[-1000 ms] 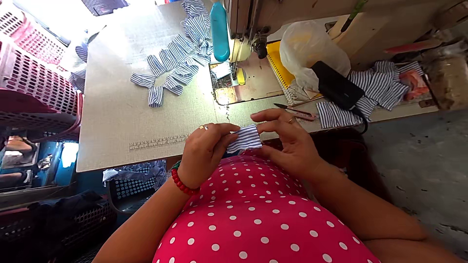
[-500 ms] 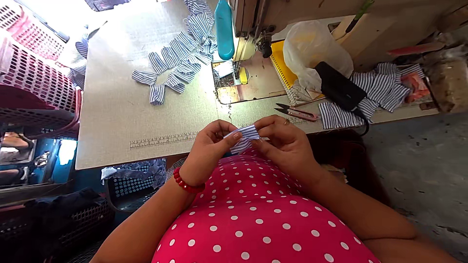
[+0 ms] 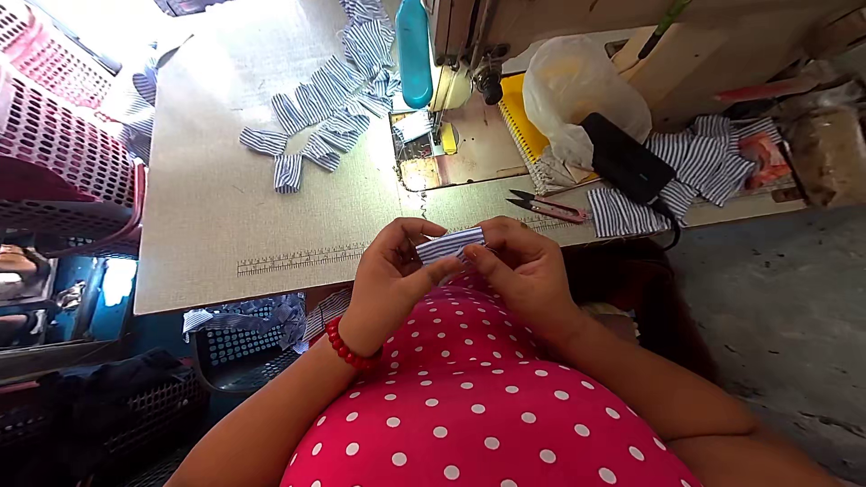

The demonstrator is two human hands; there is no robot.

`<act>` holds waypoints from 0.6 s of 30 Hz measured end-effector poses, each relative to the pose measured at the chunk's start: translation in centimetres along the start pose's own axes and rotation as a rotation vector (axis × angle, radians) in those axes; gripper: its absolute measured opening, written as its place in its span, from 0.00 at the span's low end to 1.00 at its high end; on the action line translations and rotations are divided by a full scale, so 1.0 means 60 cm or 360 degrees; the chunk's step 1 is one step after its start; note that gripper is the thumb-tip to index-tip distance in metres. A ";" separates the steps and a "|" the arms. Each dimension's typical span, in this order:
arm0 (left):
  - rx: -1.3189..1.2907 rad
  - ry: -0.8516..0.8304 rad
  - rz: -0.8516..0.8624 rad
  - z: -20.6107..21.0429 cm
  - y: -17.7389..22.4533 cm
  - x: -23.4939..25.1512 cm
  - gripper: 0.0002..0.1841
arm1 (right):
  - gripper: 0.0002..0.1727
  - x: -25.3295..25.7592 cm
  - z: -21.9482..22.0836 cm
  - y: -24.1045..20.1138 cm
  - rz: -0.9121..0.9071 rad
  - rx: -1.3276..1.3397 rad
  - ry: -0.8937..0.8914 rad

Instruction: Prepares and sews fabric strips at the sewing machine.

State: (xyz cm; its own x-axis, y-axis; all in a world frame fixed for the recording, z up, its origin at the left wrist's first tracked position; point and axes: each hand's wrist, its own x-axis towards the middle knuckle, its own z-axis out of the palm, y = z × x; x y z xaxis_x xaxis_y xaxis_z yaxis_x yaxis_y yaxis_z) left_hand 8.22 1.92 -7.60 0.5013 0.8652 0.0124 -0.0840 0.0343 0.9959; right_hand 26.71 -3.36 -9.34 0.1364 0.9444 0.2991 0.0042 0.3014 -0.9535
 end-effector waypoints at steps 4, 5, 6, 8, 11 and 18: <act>0.0150 0.0159 0.0164 0.005 -0.005 -0.001 0.12 | 0.02 -0.004 0.008 0.005 0.0004 0.0066 0.0076; 0.0193 0.0161 0.0221 0.004 -0.007 0.000 0.12 | 0.03 -0.005 0.009 0.005 0.0006 0.0088 0.0081; 0.0233 0.0159 0.0277 0.003 -0.010 0.001 0.12 | 0.04 -0.005 0.009 0.005 0.0011 0.0115 0.0083; 0.0307 0.0156 0.0383 0.000 -0.015 0.004 0.11 | 0.07 -0.003 0.010 0.005 0.0022 0.0161 0.0089; 0.0459 0.0156 0.0511 -0.006 -0.020 0.007 0.11 | 0.19 -0.001 0.008 0.002 0.0080 0.0127 0.0062; 0.0494 0.0111 0.0575 -0.009 -0.021 0.009 0.14 | 0.28 0.001 0.006 -0.004 0.0122 -0.0060 0.0102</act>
State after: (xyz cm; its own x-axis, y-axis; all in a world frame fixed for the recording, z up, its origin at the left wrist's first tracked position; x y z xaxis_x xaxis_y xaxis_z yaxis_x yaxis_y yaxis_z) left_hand 8.12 2.64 -8.90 0.4273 0.8261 0.3673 0.0243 -0.4166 0.9088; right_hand 26.36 -3.34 -9.07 0.2006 0.9539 0.2234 0.0284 0.2223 -0.9746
